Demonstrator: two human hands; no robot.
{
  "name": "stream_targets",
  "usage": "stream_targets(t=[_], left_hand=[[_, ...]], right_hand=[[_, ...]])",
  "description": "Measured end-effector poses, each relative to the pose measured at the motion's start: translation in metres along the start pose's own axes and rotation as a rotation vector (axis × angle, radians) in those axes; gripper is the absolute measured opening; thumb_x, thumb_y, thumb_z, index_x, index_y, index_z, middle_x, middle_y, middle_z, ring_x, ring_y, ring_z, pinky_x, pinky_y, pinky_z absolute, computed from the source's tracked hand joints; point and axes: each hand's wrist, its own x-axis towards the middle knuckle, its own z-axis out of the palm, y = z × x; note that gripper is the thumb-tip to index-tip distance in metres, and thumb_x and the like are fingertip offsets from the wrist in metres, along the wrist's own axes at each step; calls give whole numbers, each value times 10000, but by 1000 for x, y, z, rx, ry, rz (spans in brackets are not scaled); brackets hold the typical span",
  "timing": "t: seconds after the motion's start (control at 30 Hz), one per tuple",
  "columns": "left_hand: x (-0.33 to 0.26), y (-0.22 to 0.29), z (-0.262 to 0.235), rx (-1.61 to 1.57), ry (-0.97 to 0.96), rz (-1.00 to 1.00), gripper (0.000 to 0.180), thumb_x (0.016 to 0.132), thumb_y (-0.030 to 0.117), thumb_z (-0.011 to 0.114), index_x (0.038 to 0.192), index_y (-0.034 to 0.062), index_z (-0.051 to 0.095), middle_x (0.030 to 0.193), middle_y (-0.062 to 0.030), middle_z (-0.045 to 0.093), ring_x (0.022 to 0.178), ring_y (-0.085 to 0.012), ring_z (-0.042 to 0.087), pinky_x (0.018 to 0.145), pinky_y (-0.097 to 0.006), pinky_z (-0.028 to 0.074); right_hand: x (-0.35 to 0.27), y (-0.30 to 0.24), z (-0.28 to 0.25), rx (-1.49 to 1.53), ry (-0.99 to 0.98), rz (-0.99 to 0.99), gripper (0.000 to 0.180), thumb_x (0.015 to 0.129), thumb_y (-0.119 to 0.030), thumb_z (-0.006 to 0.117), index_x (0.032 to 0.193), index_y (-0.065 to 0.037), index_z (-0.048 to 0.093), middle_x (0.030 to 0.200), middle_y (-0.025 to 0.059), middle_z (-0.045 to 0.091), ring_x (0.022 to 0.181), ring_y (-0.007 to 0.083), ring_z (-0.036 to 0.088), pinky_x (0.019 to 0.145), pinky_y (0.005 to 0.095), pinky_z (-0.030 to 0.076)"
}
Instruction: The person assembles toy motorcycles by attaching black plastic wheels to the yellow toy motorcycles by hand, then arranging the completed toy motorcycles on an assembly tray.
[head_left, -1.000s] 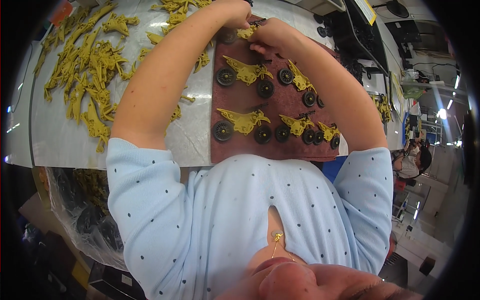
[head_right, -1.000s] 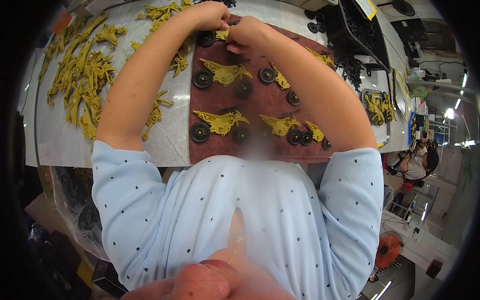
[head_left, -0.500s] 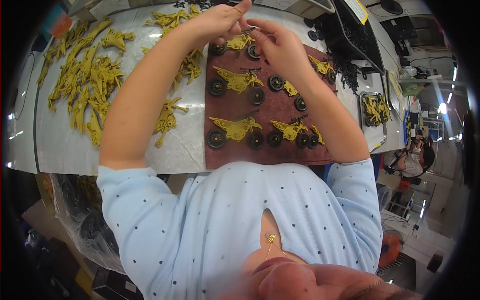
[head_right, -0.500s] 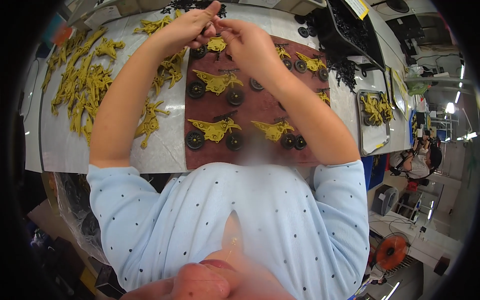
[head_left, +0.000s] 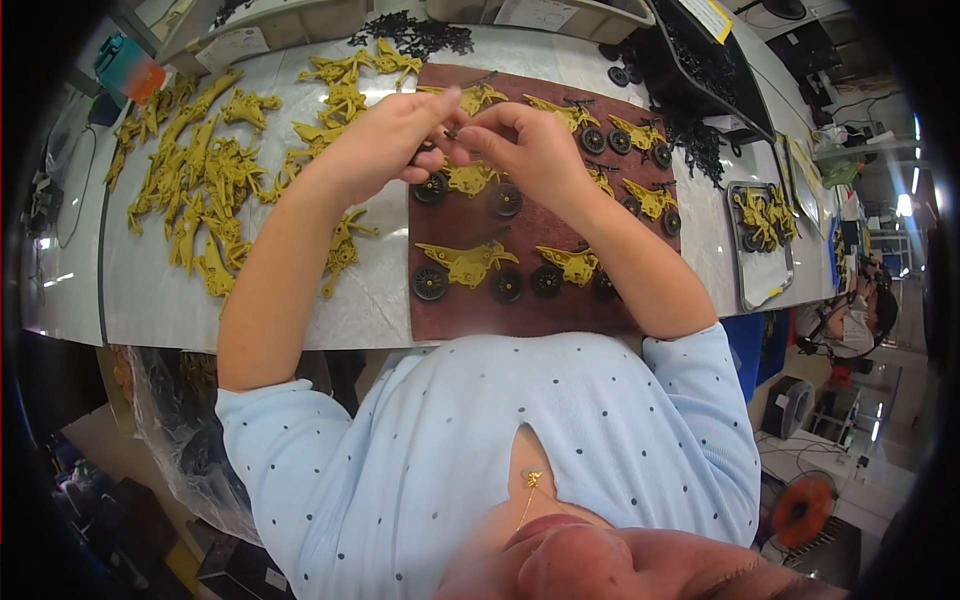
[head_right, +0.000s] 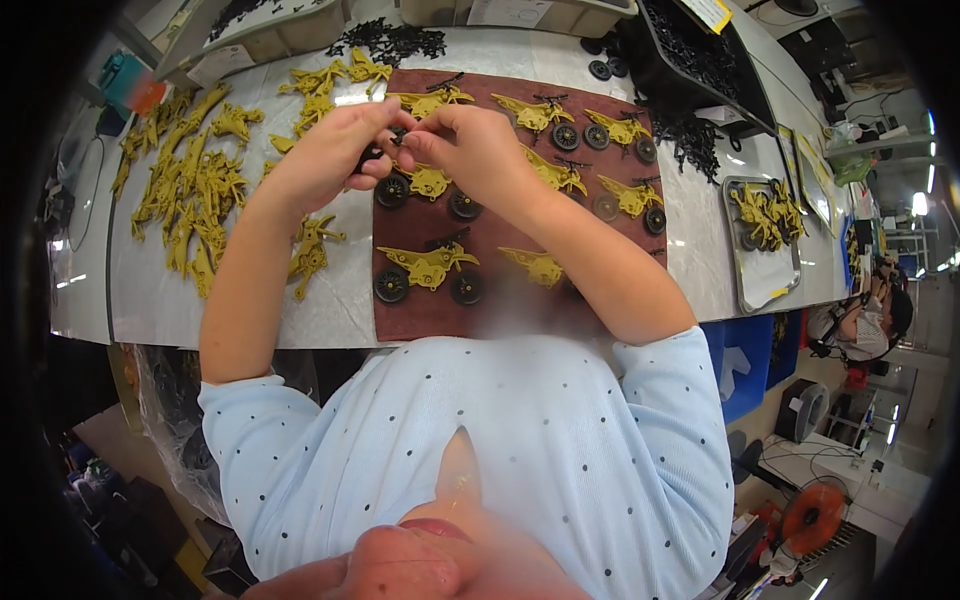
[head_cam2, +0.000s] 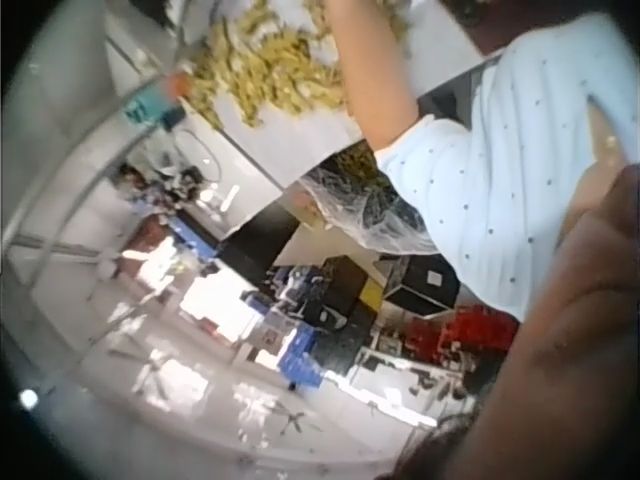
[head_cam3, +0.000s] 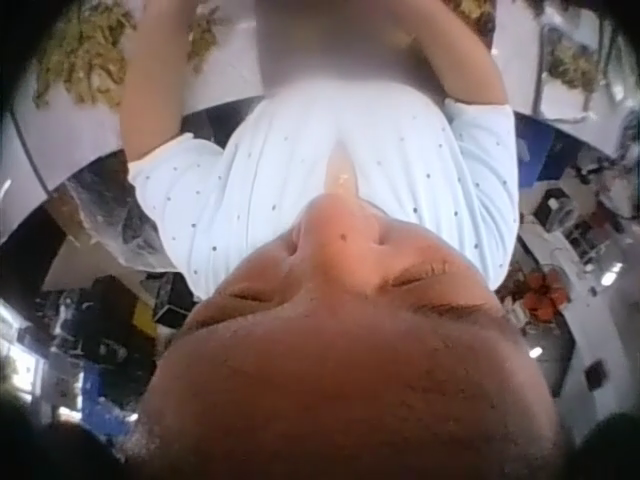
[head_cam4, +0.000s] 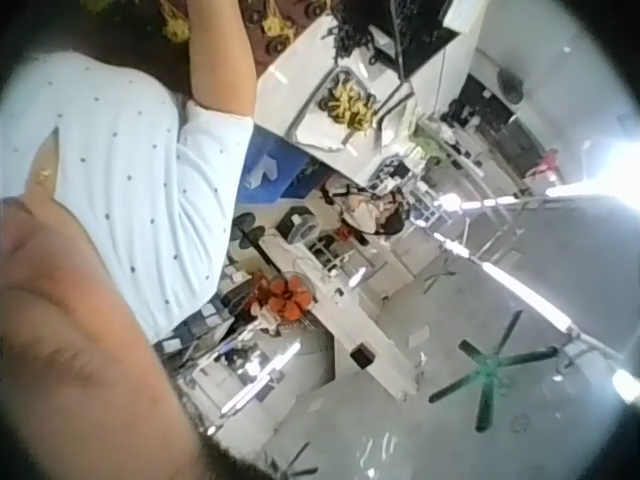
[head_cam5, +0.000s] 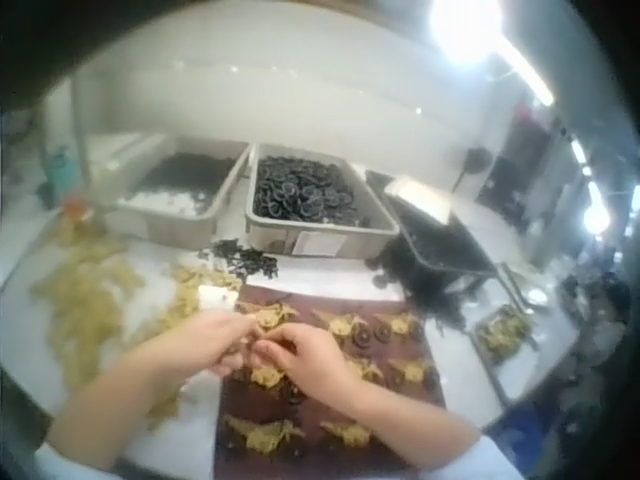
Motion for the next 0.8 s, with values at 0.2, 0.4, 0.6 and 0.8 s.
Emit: stream_targets(t=[0.2, 0.4, 0.6, 0.8], left_hand=[[-14, -11, 11, 204, 75, 89, 221, 904, 148, 575, 1062, -5, 578, 813, -49, 636, 588, -32, 439, 490, -187, 355], [-14, -16, 25, 564, 193, 194, 147, 881, 106, 581, 967, 2, 639, 747, -54, 651, 639, -88, 548, 560, -245, 435], [11, -38, 5, 1068, 428, 504, 141, 800, 115, 646, 867, -8, 660, 822, -169, 658, 790, -306, 639, 707, -378, 496], [38, -41, 6, 1352, 218, 366, 219, 741, 198, 709, 830, 1, 671, 824, -184, 652, 815, -345, 629, 714, -415, 492]], right_hand=[[-13, 6, -2, 65, -13, -19, 224, 871, -183, 644, 936, 31, 656, 732, 99, 671, 615, 125, 624, 570, 280, 497], [-19, 2, -6, 269, -76, 118, 175, 856, -125, 638, 926, 34, 653, 682, 87, 656, 577, 122, 621, 547, 280, 504], [-28, -1, 0, -110, -110, 141, 185, 817, -139, 637, 883, 34, 645, 686, 109, 660, 613, 165, 643, 582, 296, 507], [-38, 12, 15, -466, -75, -47, 162, 776, -111, 607, 809, 47, 623, 714, 220, 629, 673, 343, 637, 635, 391, 503]])
